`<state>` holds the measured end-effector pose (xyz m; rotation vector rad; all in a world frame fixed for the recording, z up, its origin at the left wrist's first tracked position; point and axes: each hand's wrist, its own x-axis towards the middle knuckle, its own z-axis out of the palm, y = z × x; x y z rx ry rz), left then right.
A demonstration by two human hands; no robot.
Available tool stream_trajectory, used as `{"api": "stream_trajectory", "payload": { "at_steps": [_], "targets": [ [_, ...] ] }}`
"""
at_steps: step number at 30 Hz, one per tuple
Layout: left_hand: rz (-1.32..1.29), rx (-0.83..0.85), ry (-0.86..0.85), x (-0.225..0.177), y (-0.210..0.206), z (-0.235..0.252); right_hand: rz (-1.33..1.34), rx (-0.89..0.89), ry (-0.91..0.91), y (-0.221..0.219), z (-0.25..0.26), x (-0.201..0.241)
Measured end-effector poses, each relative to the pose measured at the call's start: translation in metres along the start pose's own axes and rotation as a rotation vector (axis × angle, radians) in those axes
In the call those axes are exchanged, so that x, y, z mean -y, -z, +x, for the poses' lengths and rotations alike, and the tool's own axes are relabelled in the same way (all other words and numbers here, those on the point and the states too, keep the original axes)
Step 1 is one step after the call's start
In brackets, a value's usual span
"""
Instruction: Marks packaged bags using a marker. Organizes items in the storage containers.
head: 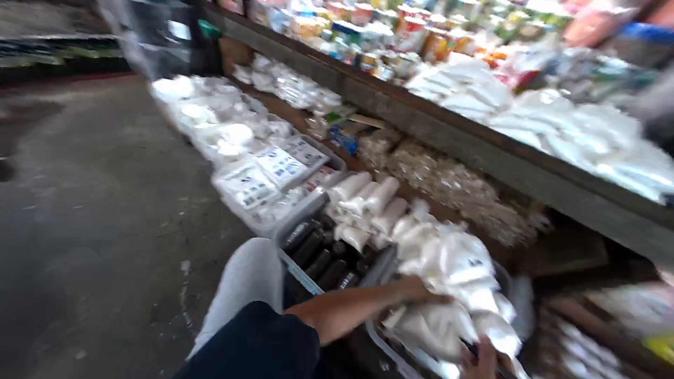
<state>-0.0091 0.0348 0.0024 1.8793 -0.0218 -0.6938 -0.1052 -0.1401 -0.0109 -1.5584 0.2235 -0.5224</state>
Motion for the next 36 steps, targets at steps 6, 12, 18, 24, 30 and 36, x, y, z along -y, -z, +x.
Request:
{"api": "stream_trajectory", "payload": {
  "at_steps": [6, 12, 18, 24, 30, 36],
  "targets": [
    [0.173, 0.117, -0.044, -0.004, -0.007, 0.020, 0.183, -0.229, 0.172, 0.021, 0.023, 0.019],
    [0.012, 0.054, -0.030, 0.003, -0.023, 0.021, 0.186, 0.047, 0.226, -0.005, 0.010, 0.010],
    [0.100, 0.075, -0.137, 0.004, -0.017, 0.023, 0.076, 0.089, 0.282, -0.006, 0.008, -0.013],
    [0.287, 0.072, -0.264, 0.005, -0.011, 0.028, 0.076, 0.017, 0.308, 0.009, 0.006, -0.004],
    [0.439, 0.139, -0.166, -0.007, -0.015, 0.028, -0.036, 0.122, 0.328, -0.004, 0.000, -0.017],
    [0.357, 0.134, -0.140, -0.005, -0.014, 0.028, -0.124, 0.133, 0.347, -0.007, 0.002, -0.018]
  ]
}}
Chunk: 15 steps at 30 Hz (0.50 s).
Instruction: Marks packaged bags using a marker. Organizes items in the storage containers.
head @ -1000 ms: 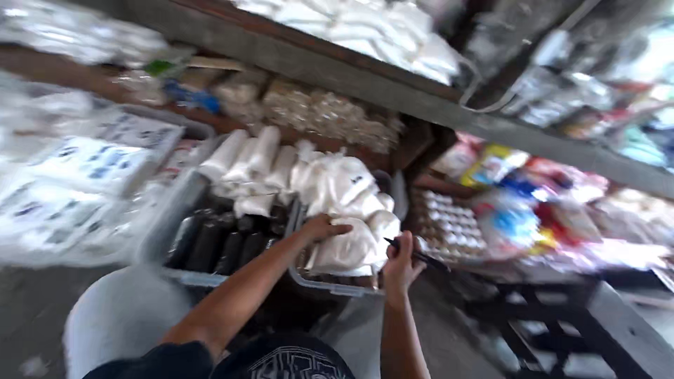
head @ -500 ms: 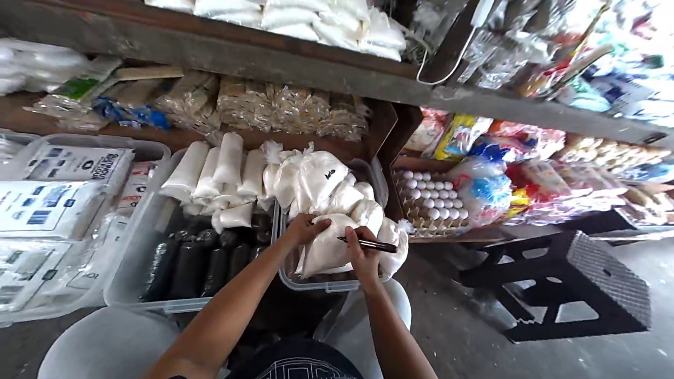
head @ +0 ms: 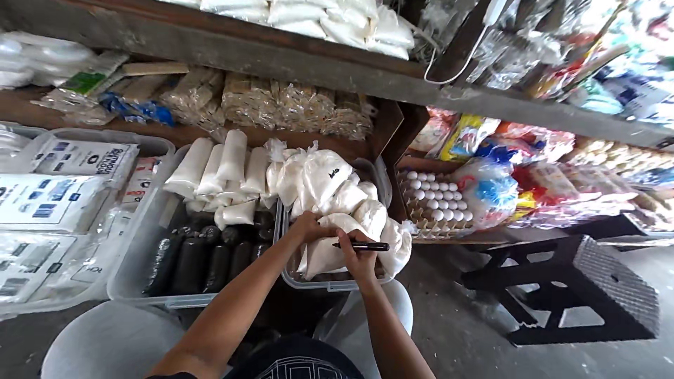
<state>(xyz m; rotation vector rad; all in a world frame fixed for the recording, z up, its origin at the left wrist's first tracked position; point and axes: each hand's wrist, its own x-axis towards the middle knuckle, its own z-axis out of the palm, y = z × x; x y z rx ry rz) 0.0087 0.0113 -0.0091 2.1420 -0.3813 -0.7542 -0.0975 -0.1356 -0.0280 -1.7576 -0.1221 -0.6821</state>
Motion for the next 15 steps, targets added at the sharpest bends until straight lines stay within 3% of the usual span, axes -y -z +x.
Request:
{"api": "stream_trajectory", "payload": {
  "at_steps": [15],
  "targets": [
    [-0.002, -0.003, 0.004, -0.0025, 0.0002, -0.0010, -0.174, 0.014, 0.018, -0.0042, -0.0010, 0.0037]
  ]
}}
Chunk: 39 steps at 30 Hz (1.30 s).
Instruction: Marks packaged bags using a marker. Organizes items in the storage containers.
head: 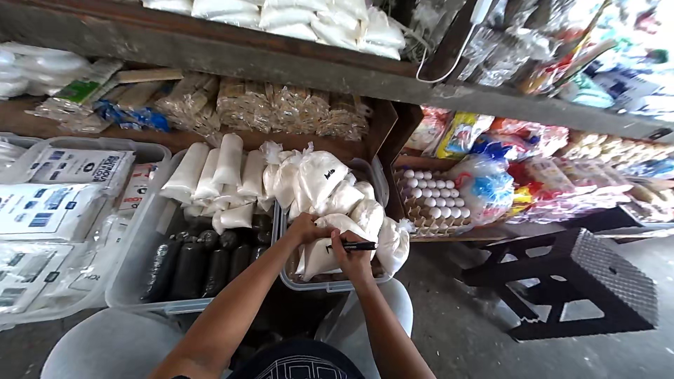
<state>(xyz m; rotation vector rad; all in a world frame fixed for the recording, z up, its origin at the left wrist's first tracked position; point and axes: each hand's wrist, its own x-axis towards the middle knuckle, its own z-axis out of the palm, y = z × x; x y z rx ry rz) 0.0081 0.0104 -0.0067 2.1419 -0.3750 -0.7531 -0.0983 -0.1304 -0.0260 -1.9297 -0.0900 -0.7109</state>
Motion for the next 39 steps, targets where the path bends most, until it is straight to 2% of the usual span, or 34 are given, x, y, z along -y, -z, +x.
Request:
{"api": "stream_trajectory", "payload": {
  "at_steps": [8, 14, 22, 33, 39],
  "targets": [
    [0.000, -0.001, -0.010, 0.002, 0.000, 0.001, 0.027, 0.031, -0.012, 0.001, -0.003, 0.005],
    [-0.013, 0.005, 0.036, 0.003, 0.000, 0.002, 0.069, -0.058, -0.038, 0.005, -0.002, -0.004],
    [-0.008, 0.007, 0.016, 0.004, -0.001, 0.002, 0.009, -0.019, 0.014, 0.004, -0.004, -0.004],
    [-0.022, 0.003, 0.028, 0.003, -0.001, 0.002, 0.007, -0.099, 0.018, 0.004, -0.004, -0.006],
    [-0.011, 0.002, 0.022, 0.001, 0.000, 0.001, -0.048, -0.081, 0.045, 0.005, -0.006, -0.009]
  ]
}}
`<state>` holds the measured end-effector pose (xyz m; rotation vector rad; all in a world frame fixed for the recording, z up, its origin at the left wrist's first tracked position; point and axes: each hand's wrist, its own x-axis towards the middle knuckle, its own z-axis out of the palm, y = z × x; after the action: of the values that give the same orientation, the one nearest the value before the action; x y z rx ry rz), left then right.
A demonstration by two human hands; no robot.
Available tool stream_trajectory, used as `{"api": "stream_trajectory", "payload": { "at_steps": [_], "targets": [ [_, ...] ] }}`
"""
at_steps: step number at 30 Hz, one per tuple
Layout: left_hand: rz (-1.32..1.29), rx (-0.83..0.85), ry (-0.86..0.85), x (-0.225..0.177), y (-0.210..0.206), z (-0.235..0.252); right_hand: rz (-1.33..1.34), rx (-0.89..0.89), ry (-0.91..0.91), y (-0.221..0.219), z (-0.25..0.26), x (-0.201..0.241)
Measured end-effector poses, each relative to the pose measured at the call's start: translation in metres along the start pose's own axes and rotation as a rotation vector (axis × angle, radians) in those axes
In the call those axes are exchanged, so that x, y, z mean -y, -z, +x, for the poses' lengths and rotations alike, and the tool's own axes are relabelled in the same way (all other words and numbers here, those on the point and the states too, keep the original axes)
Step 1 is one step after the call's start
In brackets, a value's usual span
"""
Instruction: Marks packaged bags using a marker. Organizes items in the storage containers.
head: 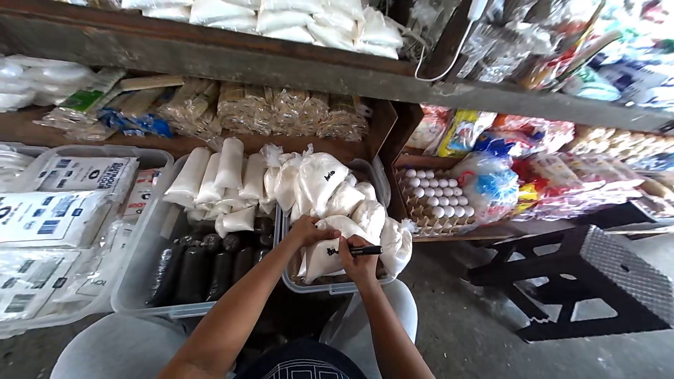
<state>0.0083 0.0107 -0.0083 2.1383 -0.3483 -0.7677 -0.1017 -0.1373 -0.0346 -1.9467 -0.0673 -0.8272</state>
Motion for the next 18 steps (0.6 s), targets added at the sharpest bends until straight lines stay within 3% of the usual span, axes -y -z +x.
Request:
{"api": "stream_trajectory", "payload": {
  "at_steps": [18],
  "targets": [
    [0.004, -0.004, 0.011, -0.0032, 0.0014, -0.0023, -0.019, -0.032, 0.012, 0.0015, 0.0012, -0.0033]
  ]
}}
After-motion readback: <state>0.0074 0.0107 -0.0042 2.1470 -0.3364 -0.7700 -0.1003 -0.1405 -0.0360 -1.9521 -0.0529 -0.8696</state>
